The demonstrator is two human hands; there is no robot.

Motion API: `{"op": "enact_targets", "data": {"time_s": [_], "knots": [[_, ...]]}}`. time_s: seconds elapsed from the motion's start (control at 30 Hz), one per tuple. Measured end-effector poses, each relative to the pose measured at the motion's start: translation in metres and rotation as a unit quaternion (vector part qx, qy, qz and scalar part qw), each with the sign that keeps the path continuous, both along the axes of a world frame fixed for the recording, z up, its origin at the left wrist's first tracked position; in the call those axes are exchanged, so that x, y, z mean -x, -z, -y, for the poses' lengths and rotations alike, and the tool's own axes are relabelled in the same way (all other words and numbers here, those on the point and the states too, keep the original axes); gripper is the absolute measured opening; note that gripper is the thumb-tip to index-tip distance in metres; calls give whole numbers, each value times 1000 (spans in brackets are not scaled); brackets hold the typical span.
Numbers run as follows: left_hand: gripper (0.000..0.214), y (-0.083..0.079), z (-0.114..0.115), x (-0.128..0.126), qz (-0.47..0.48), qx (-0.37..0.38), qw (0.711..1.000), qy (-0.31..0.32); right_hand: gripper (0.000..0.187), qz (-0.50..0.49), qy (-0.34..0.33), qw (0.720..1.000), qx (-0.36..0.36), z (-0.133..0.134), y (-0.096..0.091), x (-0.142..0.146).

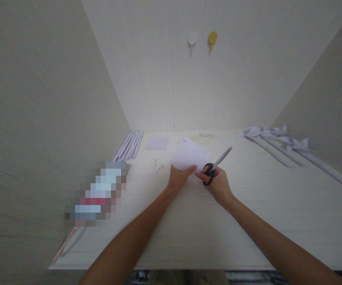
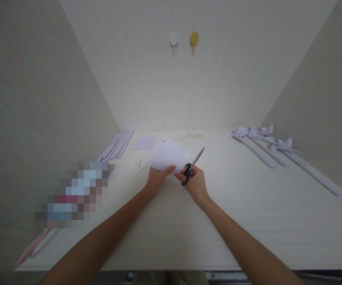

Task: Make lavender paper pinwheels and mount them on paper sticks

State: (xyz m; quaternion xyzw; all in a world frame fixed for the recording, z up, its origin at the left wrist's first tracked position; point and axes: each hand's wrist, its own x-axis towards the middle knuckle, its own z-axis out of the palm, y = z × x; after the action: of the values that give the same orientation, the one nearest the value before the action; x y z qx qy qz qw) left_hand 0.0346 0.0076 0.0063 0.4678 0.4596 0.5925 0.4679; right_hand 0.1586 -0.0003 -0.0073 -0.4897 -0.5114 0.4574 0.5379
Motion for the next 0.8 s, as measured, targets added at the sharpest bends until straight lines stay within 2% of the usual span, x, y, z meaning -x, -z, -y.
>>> {"op": "enact_targets", "data": {"time_s": [0.33,0.8], "knots": [[36,4,-1,-1,-10,3,1000,0,34,-26,-6,1000,7,-2,2,-1],[38,0,1,-1,-3,3,1000,-2,35,-19,-1,1000,-3,-2,2,0]]}}
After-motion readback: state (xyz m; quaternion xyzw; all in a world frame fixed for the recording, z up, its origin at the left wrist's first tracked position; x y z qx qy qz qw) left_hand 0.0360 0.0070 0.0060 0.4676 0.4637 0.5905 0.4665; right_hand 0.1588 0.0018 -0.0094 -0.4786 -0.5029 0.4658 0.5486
